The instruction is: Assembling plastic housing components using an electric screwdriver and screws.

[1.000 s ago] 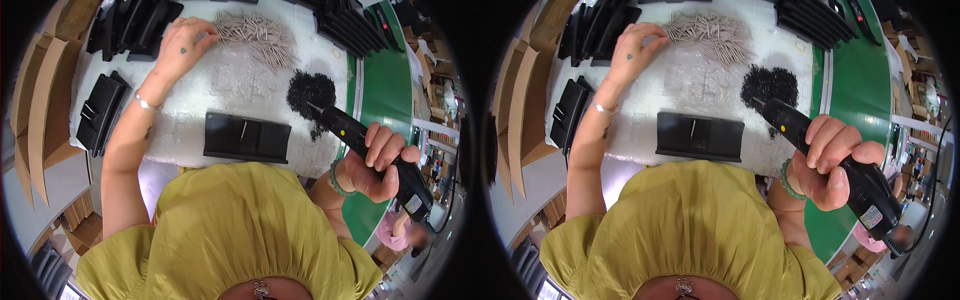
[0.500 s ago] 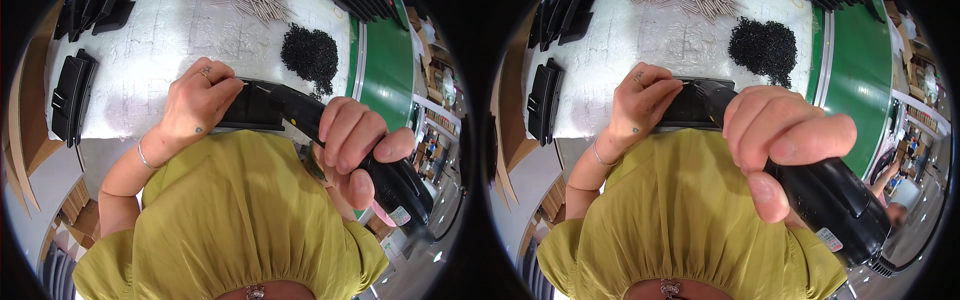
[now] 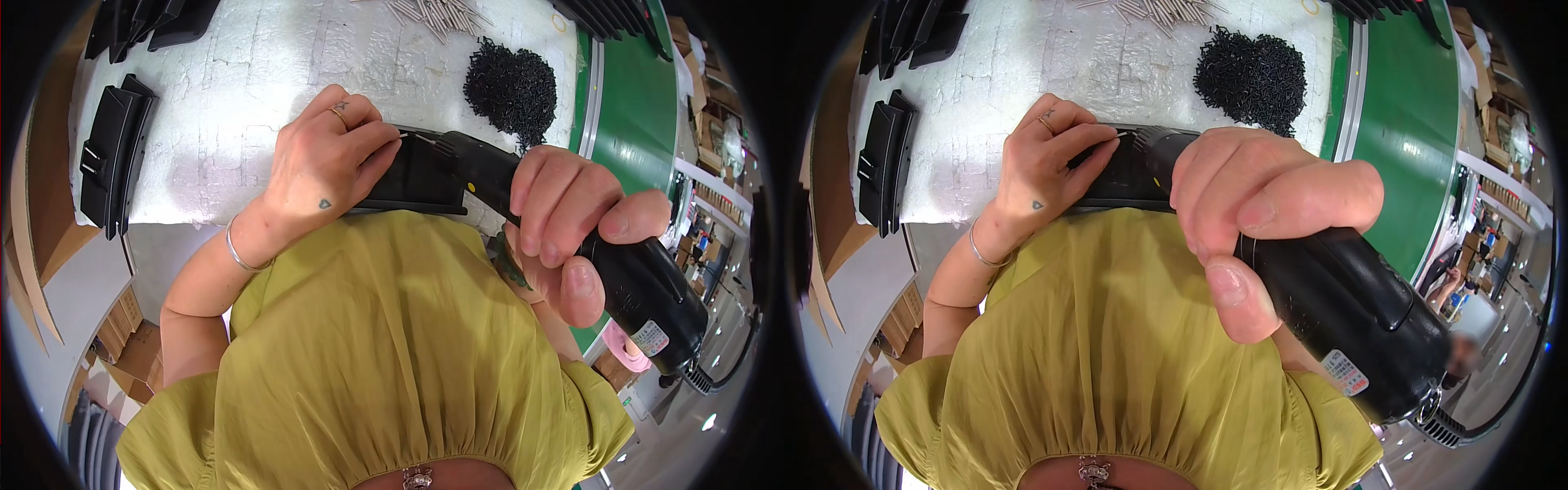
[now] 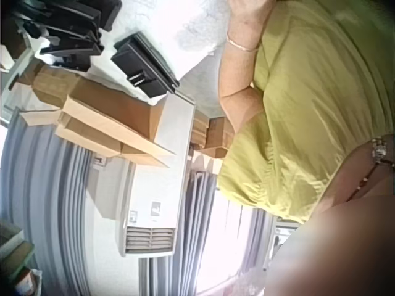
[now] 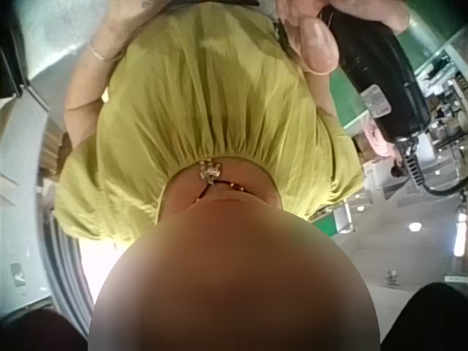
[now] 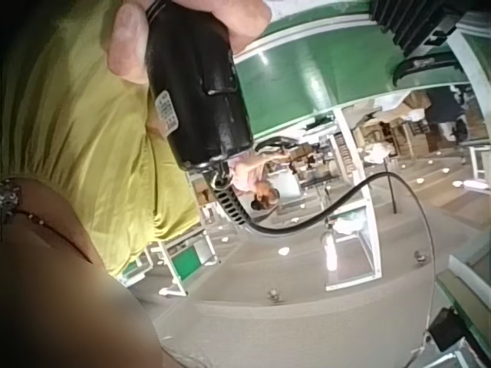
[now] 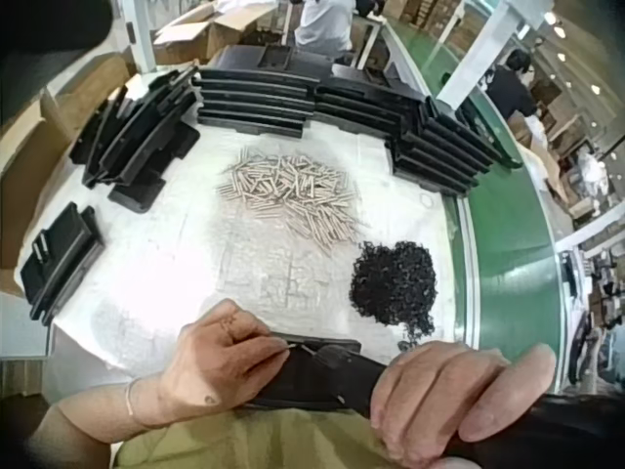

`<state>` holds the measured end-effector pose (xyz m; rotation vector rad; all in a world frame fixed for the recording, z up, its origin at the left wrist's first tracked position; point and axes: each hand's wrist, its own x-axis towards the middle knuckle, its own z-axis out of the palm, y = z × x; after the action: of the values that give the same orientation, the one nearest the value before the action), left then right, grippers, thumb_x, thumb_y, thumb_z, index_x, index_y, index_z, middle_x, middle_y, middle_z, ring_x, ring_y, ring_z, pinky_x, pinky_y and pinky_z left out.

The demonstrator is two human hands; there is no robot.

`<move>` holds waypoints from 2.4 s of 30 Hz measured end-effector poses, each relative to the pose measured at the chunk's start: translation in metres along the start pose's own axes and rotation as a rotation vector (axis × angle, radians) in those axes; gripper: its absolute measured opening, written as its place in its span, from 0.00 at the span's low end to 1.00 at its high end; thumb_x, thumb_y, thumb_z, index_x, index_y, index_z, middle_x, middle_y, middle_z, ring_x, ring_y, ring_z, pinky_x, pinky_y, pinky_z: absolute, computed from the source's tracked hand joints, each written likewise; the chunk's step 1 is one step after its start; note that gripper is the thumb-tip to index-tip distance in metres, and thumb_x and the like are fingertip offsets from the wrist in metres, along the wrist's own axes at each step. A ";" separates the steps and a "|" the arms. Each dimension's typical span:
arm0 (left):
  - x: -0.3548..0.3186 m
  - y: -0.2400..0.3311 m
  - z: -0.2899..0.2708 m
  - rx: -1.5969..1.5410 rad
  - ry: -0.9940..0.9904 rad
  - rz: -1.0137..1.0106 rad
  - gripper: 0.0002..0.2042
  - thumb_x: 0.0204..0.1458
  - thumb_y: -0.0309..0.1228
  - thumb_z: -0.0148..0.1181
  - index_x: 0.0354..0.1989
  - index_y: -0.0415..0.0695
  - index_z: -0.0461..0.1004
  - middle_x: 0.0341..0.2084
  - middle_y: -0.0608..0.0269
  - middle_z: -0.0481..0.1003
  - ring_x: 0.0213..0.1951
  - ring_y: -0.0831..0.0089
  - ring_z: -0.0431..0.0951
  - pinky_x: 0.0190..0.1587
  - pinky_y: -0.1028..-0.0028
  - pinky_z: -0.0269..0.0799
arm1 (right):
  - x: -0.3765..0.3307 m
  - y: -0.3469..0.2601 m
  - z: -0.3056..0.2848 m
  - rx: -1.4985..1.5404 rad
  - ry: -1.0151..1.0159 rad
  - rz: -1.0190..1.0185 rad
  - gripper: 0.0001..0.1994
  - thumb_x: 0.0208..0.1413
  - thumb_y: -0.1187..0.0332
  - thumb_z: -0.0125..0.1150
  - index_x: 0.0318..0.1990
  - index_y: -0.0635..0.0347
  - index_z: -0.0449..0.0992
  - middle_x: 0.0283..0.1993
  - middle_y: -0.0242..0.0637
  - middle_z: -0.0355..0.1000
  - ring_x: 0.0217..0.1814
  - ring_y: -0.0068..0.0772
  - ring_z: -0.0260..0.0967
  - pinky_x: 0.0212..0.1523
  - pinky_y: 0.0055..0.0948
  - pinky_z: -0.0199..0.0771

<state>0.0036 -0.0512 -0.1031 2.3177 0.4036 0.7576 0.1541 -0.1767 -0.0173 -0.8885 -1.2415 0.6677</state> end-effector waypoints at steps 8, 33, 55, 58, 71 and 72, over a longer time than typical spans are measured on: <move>0.004 0.001 -0.001 -0.027 -0.018 -0.014 0.05 0.36 0.23 0.64 0.23 0.45 0.74 0.22 0.70 0.71 0.27 0.69 0.68 0.25 0.71 0.69 | 0.004 -0.006 0.000 -0.016 -0.030 0.033 0.16 0.47 0.70 0.54 0.43 0.51 0.60 0.22 0.24 0.62 0.21 0.21 0.59 0.28 0.24 0.59; -0.006 -0.007 0.006 -0.019 0.018 0.011 0.06 0.38 0.26 0.61 0.18 0.47 0.69 0.22 0.71 0.67 0.29 0.71 0.69 0.24 0.73 0.70 | 0.031 0.003 0.012 -0.105 -0.241 0.070 0.15 0.45 0.70 0.57 0.37 0.52 0.57 0.21 0.25 0.64 0.15 0.19 0.60 0.19 0.21 0.60; -0.006 -0.006 0.006 -0.055 -0.034 0.017 0.08 0.37 0.26 0.60 0.16 0.45 0.65 0.20 0.68 0.65 0.30 0.69 0.68 0.25 0.71 0.68 | 0.040 0.006 0.014 -0.115 -0.316 0.135 0.13 0.46 0.71 0.57 0.34 0.53 0.57 0.20 0.26 0.62 0.15 0.20 0.59 0.20 0.24 0.61; -0.007 -0.005 0.007 -0.049 -0.055 0.011 0.07 0.38 0.26 0.60 0.17 0.46 0.66 0.21 0.68 0.65 0.30 0.69 0.68 0.25 0.70 0.69 | 0.038 0.005 0.014 -0.125 -0.309 0.131 0.13 0.46 0.72 0.56 0.35 0.53 0.57 0.20 0.26 0.62 0.16 0.20 0.58 0.21 0.24 0.60; 0.003 0.013 -0.010 0.177 -0.150 0.121 0.28 0.32 0.33 0.70 0.47 0.50 0.70 0.37 0.65 0.71 0.38 0.64 0.71 0.40 0.68 0.68 | 0.028 -0.036 -0.027 0.182 0.284 -0.096 0.13 0.40 0.68 0.55 0.38 0.58 0.71 0.18 0.20 0.59 0.19 0.15 0.55 0.33 0.21 0.55; 0.001 0.014 -0.012 0.210 -0.147 0.119 0.28 0.32 0.33 0.70 0.47 0.50 0.70 0.37 0.65 0.71 0.38 0.64 0.71 0.40 0.68 0.68 | 0.027 -0.035 -0.026 0.180 0.346 -0.126 0.13 0.40 0.69 0.54 0.37 0.59 0.71 0.18 0.20 0.58 0.19 0.16 0.54 0.33 0.22 0.54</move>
<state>-0.0018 -0.0546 -0.0857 2.5951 0.2930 0.6205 0.1845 -0.1772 0.0249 -0.7336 -0.9039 0.4919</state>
